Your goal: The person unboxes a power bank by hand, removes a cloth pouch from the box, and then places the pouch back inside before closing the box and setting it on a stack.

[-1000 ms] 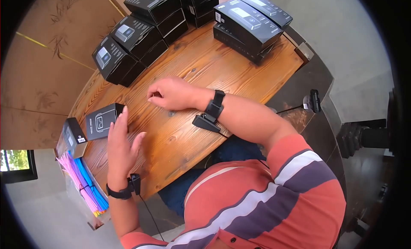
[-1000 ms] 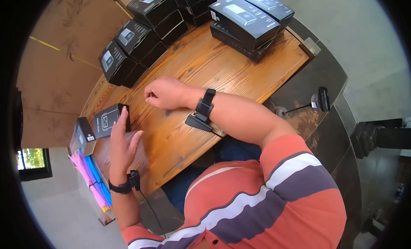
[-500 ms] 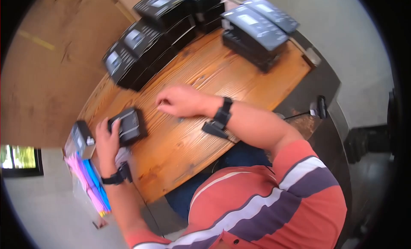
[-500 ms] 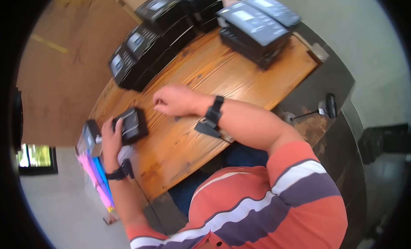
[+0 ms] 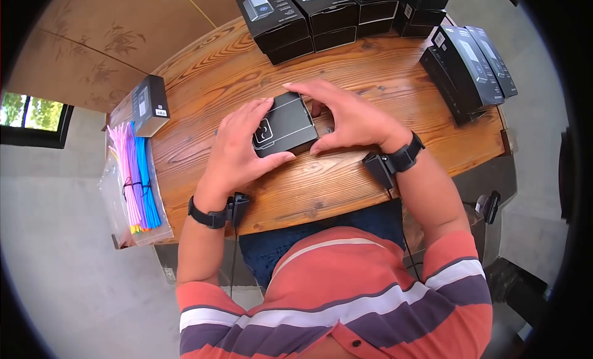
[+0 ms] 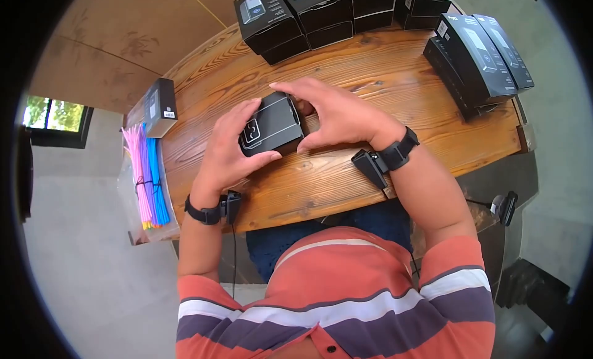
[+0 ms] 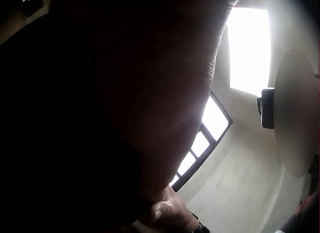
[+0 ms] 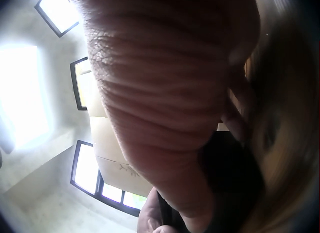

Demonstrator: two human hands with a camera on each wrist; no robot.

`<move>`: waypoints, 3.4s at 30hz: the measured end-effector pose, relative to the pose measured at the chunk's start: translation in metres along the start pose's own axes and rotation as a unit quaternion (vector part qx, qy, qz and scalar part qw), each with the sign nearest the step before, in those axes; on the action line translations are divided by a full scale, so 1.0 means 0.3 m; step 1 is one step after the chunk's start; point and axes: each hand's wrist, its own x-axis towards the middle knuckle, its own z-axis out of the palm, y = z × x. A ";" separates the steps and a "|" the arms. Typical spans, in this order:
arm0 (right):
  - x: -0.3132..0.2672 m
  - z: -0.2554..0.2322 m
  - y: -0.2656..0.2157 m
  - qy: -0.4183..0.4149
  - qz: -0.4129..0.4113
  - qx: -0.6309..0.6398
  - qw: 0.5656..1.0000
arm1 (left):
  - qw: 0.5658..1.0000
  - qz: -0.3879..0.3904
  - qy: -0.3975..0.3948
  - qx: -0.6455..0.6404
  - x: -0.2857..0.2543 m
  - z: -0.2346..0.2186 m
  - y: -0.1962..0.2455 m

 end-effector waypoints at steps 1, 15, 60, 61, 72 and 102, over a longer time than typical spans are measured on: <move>-0.001 -0.003 -0.011 -0.001 0.001 0.001 1.000 | 1.000 -0.001 -0.001 -0.001 -0.007 -0.004 0.000; 0.028 0.077 -0.040 0.022 -0.107 -0.186 0.976 | 0.832 -0.090 0.348 -0.423 -0.138 0.042 -0.065; 0.027 0.039 -0.051 -0.032 -0.051 -0.118 0.991 | 0.810 -0.111 0.324 -0.476 -0.185 0.117 -0.161; 0.027 0.048 -0.043 -0.032 -0.051 -0.117 0.991 | 0.806 -0.106 0.326 -0.483 -0.184 0.117 -0.162; 0.031 0.097 -0.032 0.064 -0.029 -0.077 0.995 | 0.805 -0.080 0.319 -0.494 -0.179 0.134 -0.164; 0.019 -0.015 -0.048 0.107 0.214 0.254 0.937 | 0.940 -0.119 0.162 -0.276 -0.186 0.109 -0.139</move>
